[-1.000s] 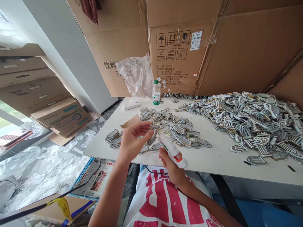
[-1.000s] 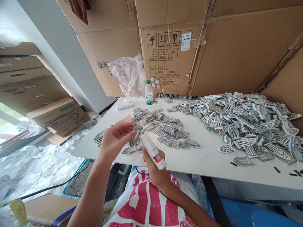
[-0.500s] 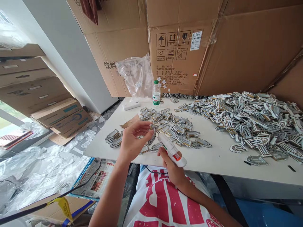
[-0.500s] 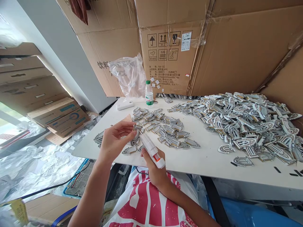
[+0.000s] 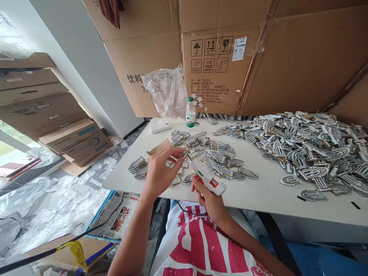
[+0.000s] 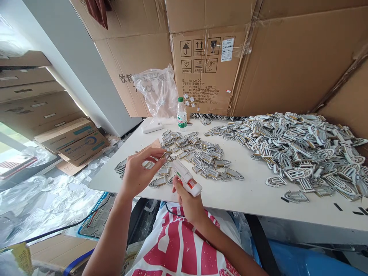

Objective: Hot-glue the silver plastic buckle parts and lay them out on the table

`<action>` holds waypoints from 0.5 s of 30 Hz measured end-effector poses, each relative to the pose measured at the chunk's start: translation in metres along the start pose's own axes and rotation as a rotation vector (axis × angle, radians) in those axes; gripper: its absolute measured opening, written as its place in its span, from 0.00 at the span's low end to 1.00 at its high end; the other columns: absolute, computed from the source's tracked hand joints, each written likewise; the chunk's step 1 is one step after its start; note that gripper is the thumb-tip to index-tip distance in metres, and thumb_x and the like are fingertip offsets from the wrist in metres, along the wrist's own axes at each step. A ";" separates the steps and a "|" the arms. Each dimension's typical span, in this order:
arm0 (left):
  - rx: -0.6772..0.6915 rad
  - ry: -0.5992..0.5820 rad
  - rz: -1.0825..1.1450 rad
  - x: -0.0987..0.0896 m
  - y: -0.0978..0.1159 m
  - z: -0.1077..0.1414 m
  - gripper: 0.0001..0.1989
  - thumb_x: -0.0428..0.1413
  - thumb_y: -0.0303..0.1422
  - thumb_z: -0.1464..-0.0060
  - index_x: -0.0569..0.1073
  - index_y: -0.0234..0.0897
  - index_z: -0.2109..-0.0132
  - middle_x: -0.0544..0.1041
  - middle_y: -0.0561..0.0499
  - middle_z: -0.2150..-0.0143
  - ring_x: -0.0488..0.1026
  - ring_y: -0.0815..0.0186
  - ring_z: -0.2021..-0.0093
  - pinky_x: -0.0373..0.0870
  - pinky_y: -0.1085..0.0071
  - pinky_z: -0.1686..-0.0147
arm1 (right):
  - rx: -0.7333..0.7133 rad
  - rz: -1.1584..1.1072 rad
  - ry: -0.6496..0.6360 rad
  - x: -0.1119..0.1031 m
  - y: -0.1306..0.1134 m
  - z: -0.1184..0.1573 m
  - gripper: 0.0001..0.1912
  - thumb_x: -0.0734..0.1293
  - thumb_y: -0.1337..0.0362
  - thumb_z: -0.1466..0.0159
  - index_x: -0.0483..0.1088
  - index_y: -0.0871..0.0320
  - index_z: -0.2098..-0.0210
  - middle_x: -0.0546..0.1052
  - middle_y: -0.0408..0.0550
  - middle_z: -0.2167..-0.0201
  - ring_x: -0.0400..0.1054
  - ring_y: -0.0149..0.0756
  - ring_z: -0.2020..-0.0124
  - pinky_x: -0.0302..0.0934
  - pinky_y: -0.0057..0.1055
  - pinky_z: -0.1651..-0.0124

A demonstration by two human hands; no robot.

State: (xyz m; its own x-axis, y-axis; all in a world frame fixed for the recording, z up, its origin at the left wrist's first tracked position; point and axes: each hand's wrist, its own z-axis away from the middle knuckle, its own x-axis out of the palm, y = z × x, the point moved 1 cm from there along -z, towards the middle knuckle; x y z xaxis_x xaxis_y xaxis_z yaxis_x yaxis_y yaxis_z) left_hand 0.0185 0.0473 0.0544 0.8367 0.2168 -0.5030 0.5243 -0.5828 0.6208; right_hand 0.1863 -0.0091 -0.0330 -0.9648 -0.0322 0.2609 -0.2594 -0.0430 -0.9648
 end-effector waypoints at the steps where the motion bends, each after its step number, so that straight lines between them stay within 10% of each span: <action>1: -0.015 0.004 0.010 0.001 -0.001 0.000 0.09 0.64 0.29 0.35 0.86 0.42 0.49 0.89 0.51 0.56 0.86 0.62 0.59 0.85 0.66 0.58 | -0.004 0.001 -0.004 0.000 0.001 0.000 0.27 0.72 0.37 0.32 0.70 0.54 0.70 0.58 0.31 0.85 0.45 0.26 0.84 0.42 0.29 0.78; 15: -0.361 -0.018 0.233 0.004 -0.052 -0.013 0.18 0.71 0.42 0.43 0.86 0.41 0.48 0.88 0.46 0.55 0.86 0.55 0.52 0.82 0.63 0.56 | -0.207 -0.149 0.271 -0.005 -0.003 0.003 0.29 0.77 0.36 0.36 0.67 0.53 0.67 0.62 0.34 0.77 0.45 0.24 0.81 0.44 0.25 0.80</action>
State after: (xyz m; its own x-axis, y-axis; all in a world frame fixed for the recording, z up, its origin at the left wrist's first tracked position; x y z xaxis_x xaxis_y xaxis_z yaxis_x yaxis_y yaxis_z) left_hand -0.0033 0.0888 0.0272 0.9381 0.0964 -0.3328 0.3461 -0.3024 0.8881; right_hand 0.1916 -0.0118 -0.0313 -0.8851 0.2256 0.4071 -0.3738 0.1767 -0.9105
